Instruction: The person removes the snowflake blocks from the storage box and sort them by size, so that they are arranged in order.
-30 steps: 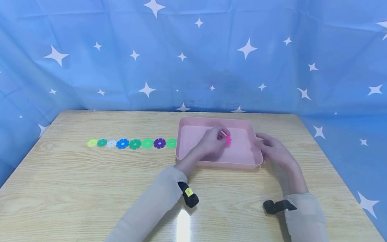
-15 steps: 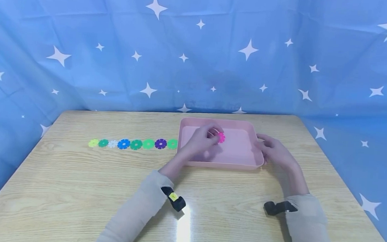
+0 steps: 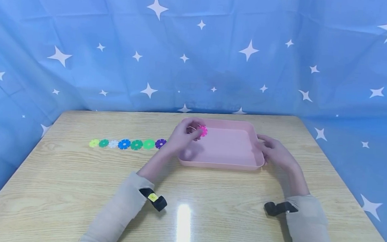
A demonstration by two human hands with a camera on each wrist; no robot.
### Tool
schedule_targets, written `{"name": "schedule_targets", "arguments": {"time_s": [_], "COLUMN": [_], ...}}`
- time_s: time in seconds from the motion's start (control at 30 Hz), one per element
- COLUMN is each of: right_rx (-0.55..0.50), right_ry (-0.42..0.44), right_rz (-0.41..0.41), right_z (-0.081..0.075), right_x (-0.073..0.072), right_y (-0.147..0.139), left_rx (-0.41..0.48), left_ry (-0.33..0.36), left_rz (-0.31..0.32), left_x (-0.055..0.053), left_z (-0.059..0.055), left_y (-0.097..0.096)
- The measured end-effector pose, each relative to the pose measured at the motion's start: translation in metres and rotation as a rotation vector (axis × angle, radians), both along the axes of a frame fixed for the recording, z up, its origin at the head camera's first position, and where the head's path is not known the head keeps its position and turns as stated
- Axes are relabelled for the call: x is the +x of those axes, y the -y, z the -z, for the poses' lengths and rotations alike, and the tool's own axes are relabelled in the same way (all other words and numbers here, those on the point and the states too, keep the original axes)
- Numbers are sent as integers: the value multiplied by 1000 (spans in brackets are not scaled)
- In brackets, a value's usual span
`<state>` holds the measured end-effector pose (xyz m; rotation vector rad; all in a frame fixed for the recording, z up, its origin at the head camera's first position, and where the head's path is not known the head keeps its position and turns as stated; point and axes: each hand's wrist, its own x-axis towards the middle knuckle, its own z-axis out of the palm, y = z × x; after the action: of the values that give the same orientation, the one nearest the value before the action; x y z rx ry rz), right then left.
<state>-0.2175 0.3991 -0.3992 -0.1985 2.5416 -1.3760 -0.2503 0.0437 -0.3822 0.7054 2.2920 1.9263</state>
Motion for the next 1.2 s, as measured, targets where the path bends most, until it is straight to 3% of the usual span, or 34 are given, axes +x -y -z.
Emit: {"name": "schedule_targets", "arguments": {"time_s": [0.23,0.37,0.7,1.2], "right_rx": [-1,-8,-14,-7], "right_ry": [-7,-8,-9,-12], "right_rz": [-8,-6,-5,-3], "right_z": [0,0,0,1], "right_x": [1,1,1,1], "right_y": [0,0,1,0], "left_rx": [27,24,6,-156], "left_ry": [37,19,52,105], "left_rz": [-50,-91,-164,-384], "left_x": [0,-2,-6,2], "left_z": [-1,-1,6,22], "left_y": [33,54,119,227]}}
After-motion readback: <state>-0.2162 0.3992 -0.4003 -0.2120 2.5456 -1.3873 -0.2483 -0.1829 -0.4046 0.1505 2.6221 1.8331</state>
